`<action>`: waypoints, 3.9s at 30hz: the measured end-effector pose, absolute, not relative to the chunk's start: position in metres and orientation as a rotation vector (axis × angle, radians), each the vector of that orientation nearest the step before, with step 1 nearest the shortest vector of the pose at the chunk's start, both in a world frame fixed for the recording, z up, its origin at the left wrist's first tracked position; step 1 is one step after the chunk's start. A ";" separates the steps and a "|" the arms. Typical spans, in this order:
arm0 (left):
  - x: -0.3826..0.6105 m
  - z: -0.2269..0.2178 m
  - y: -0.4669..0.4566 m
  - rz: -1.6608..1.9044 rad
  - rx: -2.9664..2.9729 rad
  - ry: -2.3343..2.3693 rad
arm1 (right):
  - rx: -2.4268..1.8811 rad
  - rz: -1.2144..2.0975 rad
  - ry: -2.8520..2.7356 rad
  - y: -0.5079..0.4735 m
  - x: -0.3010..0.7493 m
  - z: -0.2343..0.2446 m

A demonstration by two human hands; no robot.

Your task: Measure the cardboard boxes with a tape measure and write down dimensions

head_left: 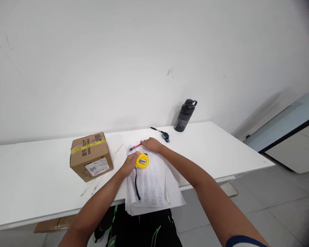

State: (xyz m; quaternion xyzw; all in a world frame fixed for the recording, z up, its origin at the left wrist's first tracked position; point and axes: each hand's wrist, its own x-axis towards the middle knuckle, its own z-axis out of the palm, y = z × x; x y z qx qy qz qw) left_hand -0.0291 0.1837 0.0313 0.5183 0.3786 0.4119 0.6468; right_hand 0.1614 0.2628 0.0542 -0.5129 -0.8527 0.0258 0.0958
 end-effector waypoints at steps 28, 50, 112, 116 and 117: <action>-0.046 0.040 0.211 0.859 0.655 0.509 | -1.446 0.882 -1.325 0.189 0.196 0.015; -0.044 0.046 0.207 0.887 0.537 0.545 | -1.451 0.839 -1.319 0.189 0.198 0.015; -0.043 0.044 0.207 0.930 0.549 0.486 | -1.481 0.736 -1.270 0.187 0.200 0.016; -0.044 0.045 0.207 0.929 0.570 0.477 | -1.471 0.728 -1.260 0.189 0.200 0.017; -0.044 0.045 0.207 0.930 0.574 0.485 | -1.470 0.724 -1.254 0.190 0.200 0.017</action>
